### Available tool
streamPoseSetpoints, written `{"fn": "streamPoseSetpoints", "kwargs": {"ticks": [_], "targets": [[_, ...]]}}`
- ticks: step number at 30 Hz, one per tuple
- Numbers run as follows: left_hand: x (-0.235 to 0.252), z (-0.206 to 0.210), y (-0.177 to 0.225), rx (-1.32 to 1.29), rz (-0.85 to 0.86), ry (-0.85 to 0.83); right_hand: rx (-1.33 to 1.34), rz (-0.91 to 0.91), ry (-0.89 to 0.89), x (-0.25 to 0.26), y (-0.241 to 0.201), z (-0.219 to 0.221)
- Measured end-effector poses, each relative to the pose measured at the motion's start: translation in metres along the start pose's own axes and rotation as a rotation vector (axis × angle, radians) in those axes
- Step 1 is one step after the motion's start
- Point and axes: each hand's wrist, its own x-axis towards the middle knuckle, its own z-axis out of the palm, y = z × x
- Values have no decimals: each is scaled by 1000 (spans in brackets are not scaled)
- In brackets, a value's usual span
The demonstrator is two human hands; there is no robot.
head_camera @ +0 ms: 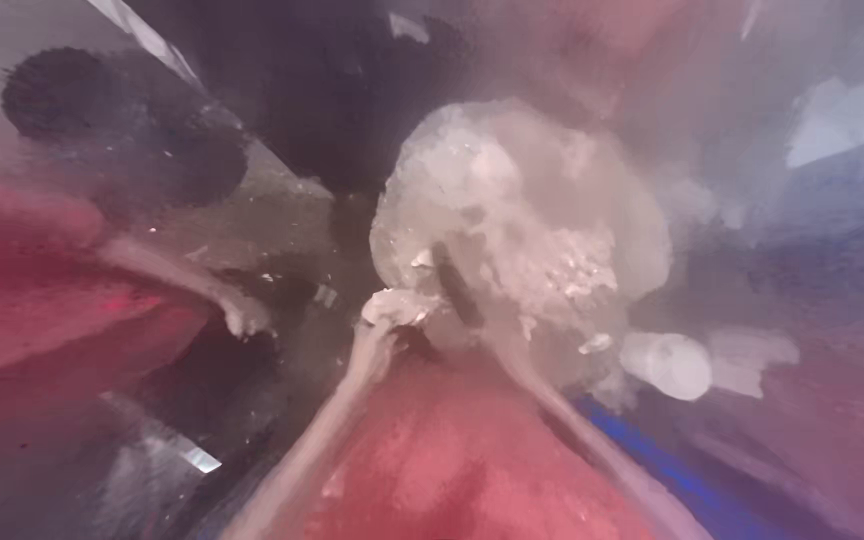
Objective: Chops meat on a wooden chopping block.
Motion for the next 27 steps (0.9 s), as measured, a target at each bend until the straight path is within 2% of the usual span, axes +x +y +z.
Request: {"fn": "streamPoseSetpoints", "kwargs": {"ticks": [2, 3, 5, 7, 9, 12, 14, 15, 16, 17, 19, 20, 24, 27], "targets": [[-4, 14, -8, 69, 88, -74, 12, 30, 121, 3, 5, -15], [-6, 15, -17, 212, 108, -162, 18, 47, 157, 2, 1, -23], [-8, 11, -35, 548, 70, -372, 5, 39, 207, -3, -15, -39], [-5, 1, -50, 727, -27, -531, 9, -71, 255, -13, -34, -53], [-1, -5, -54, 847, -71, -539, 53, -270, 327, -31, -60, -61], [12, -7, -47, 885, -15, -449, 189, -574, 379, -50, -96, -57], [22, -1, -38, 865, 16, -388, 182, -698, 330, -45, -98, -51], [26, 4, -31, 866, 12, -354, 110, -702, 330, -36, -93, -48], [31, 6, -25, 874, 18, -333, 12, -662, 298, -24, -83, -44], [33, 8, -19, 876, 25, -315, -114, -546, 223, -10, -71, -40], [42, 13, -13, 894, 59, -280, -374, -148, -79, 19, -50, -39], [48, 16, -12, 895, 90, -277, -445, -26, -151, 32, -39, -37], [67, 43, -11, 1074, 140, -192, -451, 84, -178, 26, -43, -33], [76, 71, -17, 1305, 169, -117, -362, 51, -157, 33, -39, -29]]}}
